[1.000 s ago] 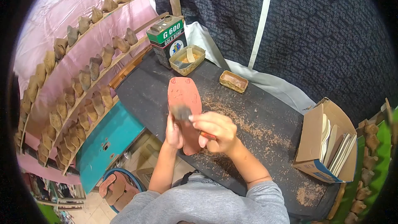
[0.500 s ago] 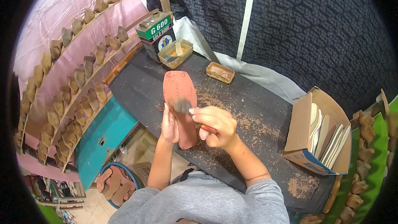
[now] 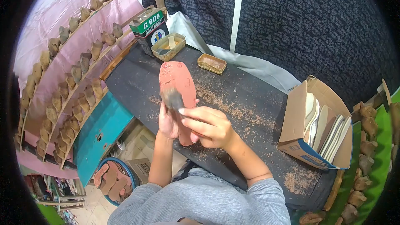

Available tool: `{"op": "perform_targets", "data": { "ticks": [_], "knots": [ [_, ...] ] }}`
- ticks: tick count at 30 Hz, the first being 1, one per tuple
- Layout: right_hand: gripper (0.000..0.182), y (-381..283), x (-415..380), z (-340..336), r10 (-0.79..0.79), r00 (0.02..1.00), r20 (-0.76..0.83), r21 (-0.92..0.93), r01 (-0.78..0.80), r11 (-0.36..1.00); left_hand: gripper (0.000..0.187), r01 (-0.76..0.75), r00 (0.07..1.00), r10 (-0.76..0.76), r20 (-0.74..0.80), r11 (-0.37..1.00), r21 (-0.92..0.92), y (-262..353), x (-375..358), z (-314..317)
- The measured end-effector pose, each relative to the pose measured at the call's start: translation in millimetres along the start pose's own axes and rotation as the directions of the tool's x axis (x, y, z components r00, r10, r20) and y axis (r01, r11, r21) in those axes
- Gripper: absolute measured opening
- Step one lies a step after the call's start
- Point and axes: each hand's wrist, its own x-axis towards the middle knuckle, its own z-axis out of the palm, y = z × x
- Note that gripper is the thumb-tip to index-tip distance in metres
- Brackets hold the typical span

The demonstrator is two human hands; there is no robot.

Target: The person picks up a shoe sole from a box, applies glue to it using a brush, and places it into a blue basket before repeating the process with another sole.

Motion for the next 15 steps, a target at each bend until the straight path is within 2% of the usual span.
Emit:
{"op": "perform_targets", "data": {
  "ticks": [2,3,4,6,7,10,12,14,15],
  "knots": [
    [0.028,1,-1,2,-0.079,0.996,0.043,-0.143,0.085,0.986,0.067,-0.024,0.996,0.019,-0.086,0.998,-0.053,-6,-3,11],
    [0.029,0,-6,2,-0.077,0.995,0.065,-0.129,0.084,0.988,0.067,-0.029,0.991,0.026,-0.134,0.999,-0.020,-7,-1,15],
    [0.028,-6,-8,1,-0.076,0.994,0.075,-0.123,0.085,0.989,0.067,-0.029,0.990,0.026,-0.137,0.999,-0.021,-6,0,10],
    [0.027,-13,-23,-2,-0.036,0.996,0.083,-0.076,0.042,0.996,0.067,-0.059,0.994,0.055,0.093,0.997,0.041,-2,3,-3],
    [0.026,-16,-28,-3,-0.003,0.997,0.080,-0.040,0.007,0.999,0.068,-0.112,0.994,0.112,-0.003,0.994,0.015,-3,4,0],
    [0.027,-19,-29,-12,0.057,0.994,0.089,0.011,-0.059,0.998,0.070,-0.125,0.992,0.124,0.001,0.992,0.003,-3,4,-2],
    [0.030,-18,-19,-13,0.073,0.997,0.033,0.044,-0.075,0.996,0.070,-0.126,0.992,0.126,-0.001,0.992,0.002,-9,2,3],
    [0.032,-12,-11,-11,0.016,1.000,0.021,-0.049,-0.015,0.999,0.069,-0.182,0.980,0.184,-0.080,0.983,0.029,-14,1,14],
    [0.033,-7,-13,-10,-0.007,0.999,0.033,-0.039,0.008,0.999,0.069,-0.190,0.980,0.191,-0.052,0.981,0.028,-14,2,13]
  ]
}}
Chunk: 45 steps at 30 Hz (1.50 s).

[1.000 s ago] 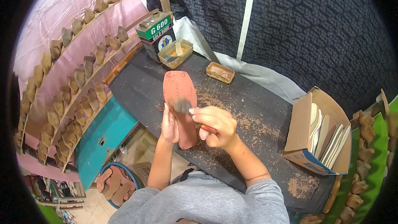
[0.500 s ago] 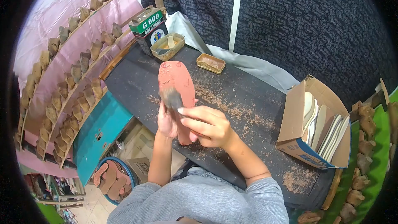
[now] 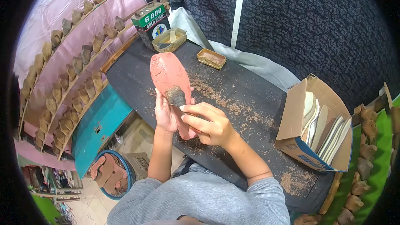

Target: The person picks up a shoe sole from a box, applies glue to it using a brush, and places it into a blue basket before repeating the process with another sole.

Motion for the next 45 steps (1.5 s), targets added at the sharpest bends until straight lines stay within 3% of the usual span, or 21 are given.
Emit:
{"op": "perform_targets", "data": {
  "ticks": [3,8,11,13,15,21,24,29,36,39,41,45],
  "knots": [
    [0.033,-3,-10,1,0.004,0.999,0.043,0.070,-0.007,0.998,0.070,-0.025,0.995,0.029,0.091,0.999,-0.045,5,7,-8],
    [0.033,-13,-20,-10,0.023,0.992,0.127,0.155,-0.043,0.987,0.075,-0.084,0.996,0.084,0.010,0.996,-0.035,12,8,-6],
    [0.027,-9,-12,-12,0.018,1.000,0.023,0.165,-0.022,0.986,0.071,-0.140,0.988,0.142,0.067,0.989,-0.039,9,8,-7],
    [0.025,-4,-10,-7,-0.048,0.998,-0.027,0.074,0.050,0.996,0.072,-0.179,0.983,0.178,0.042,0.984,0.012,7,10,-3],
    [0.024,-1,-19,-2,-0.052,0.998,-0.032,0.096,0.055,0.994,0.073,-0.213,0.977,0.213,0.015,0.975,0.066,9,11,0],
    [0.025,-12,-43,-9,0.008,0.999,0.054,0.203,-0.019,0.979,0.077,-0.252,0.968,0.252,0.003,0.967,-0.041,25,10,-3],
    [0.028,-8,-44,-10,0.039,0.998,-0.050,0.230,-0.026,0.973,0.077,-0.276,0.961,0.276,0.017,0.961,-0.012,26,9,-3],
    [0.029,-5,-34,-3,-0.100,0.995,-0.021,0.120,0.102,0.988,0.077,-0.260,0.966,0.260,-0.014,0.966,0.010,20,9,1],
    [0.022,-13,-32,-16,0.044,0.996,0.074,0.166,-0.055,0.985,0.078,-0.259,0.966,0.258,-0.032,0.965,-0.033,20,9,-4],
    [0.021,-13,-19,-18,0.033,0.998,0.055,0.175,-0.042,0.984,0.079,-0.197,0.980,0.197,-0.027,0.980,0.025,13,1,-5],
    [0.018,-10,-9,-18,0.011,0.999,0.048,0.154,-0.018,0.988,0.081,-0.066,0.997,0.074,-0.039,0.983,0.174,8,-6,-4],
    [0.014,1,13,-16,-0.021,0.999,-0.026,0.140,0.024,0.990,0.079,-0.104,0.976,0.158,-0.153,0.945,0.311,-6,-14,4]
  ]
}}
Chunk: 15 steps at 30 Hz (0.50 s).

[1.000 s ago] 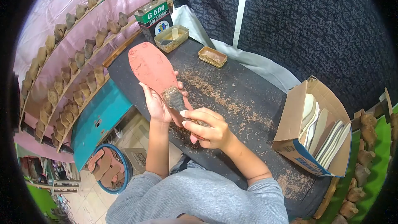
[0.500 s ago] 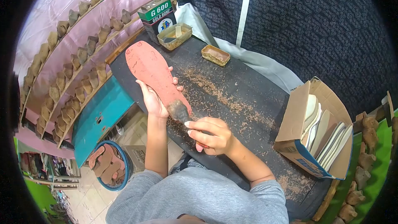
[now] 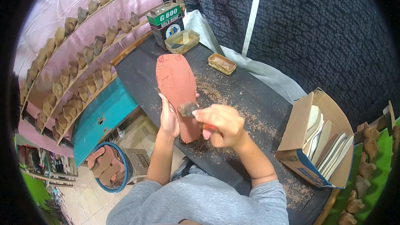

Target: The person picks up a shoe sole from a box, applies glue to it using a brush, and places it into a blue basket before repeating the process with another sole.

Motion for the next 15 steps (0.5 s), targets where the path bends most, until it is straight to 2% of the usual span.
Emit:
{"op": "perform_targets", "data": {
  "ticks": [2,5,8,11,12,15],
  "knots": [
    [0.014,7,10,-2,-0.016,0.999,-0.051,-0.001,0.016,1.000,0.079,0.044,0.998,-0.043,0.044,0.999,-0.013,7,-8,-1],
    [0.015,14,24,-1,-0.083,0.990,-0.114,-0.090,0.073,0.993,0.080,0.188,0.975,-0.187,0.120,0.982,0.000,9,-15,-8],
    [0.017,24,26,12,-0.096,0.981,-0.166,-0.145,0.072,0.987,0.081,0.212,0.973,-0.210,0.098,0.977,-0.007,15,-14,-10],
    [0.019,16,9,29,-0.082,0.989,-0.123,-0.206,0.055,0.977,0.080,0.210,0.977,-0.207,0.051,0.976,-0.054,18,-11,-19],
    [0.020,12,3,32,-0.038,0.993,-0.114,-0.165,0.018,0.986,0.080,0.203,0.978,-0.200,0.053,0.978,-0.055,18,-10,-20],
    [0.022,1,-2,31,-0.041,0.998,-0.039,-0.127,0.036,0.991,0.078,0.150,0.988,-0.149,-0.034,0.988,0.044,17,-10,-22]
  ]
}}
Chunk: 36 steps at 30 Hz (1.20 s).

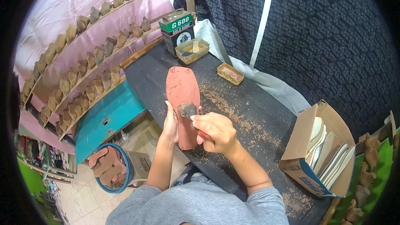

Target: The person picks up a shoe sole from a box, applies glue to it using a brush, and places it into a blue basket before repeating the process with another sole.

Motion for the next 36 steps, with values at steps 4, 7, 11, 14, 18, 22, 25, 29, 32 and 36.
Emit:
{"op": "perform_targets", "data": {
  "ticks": [4,7,11,14,18,22,25,29,32,36],
  "knots": [
    [0.030,4,11,2,-0.001,0.999,-0.034,0.068,0.003,0.998,0.079,0.021,1.000,-0.021,-0.013,1.000,-0.014,-5,-5,1],
    [0.030,9,18,4,-0.059,0.996,-0.067,0.025,0.061,0.998,0.080,0.050,0.998,-0.050,0.023,0.999,-0.003,-17,-5,-5],
    [0.025,25,21,4,0.008,0.990,-0.138,-0.152,-0.030,0.988,0.081,0.085,0.992,-0.082,0.098,0.996,-0.027,-28,-2,-10],
    [0.025,26,12,1,0.034,0.974,-0.224,-0.059,-0.048,0.997,0.082,0.073,0.991,-0.070,0.110,0.997,-0.024,-24,-6,-6],
    [0.029,14,7,10,-0.072,0.992,-0.105,-0.029,0.069,0.997,0.082,0.041,0.995,-0.047,-0.090,0.997,-0.068,-21,-4,8],
    [0.025,26,4,7,-0.021,0.986,-0.165,-0.109,0.002,0.994,0.084,0.032,0.999,-0.031,0.028,0.998,-0.060,-28,1,0],
    [0.025,34,8,0,0.020,0.964,-0.265,-0.152,-0.062,0.986,0.084,0.074,0.984,-0.058,0.170,0.993,-0.087,-29,4,-8],
    [0.019,25,13,3,-0.077,0.981,-0.178,-0.081,0.064,0.995,0.084,0.068,0.997,-0.065,0.035,0.993,-0.097,-22,1,5],
    [0.019,28,7,6,-0.045,0.993,-0.109,-0.123,0.031,0.992,0.084,0.036,0.997,-0.030,0.066,0.995,-0.094,-22,4,-2],
    [0.031,26,-6,-3,0.145,0.968,-0.207,0.026,-0.142,0.989,0.086,0.058,0.997,-0.049,0.059,0.985,-0.165,-23,11,-19]
  ]
}}
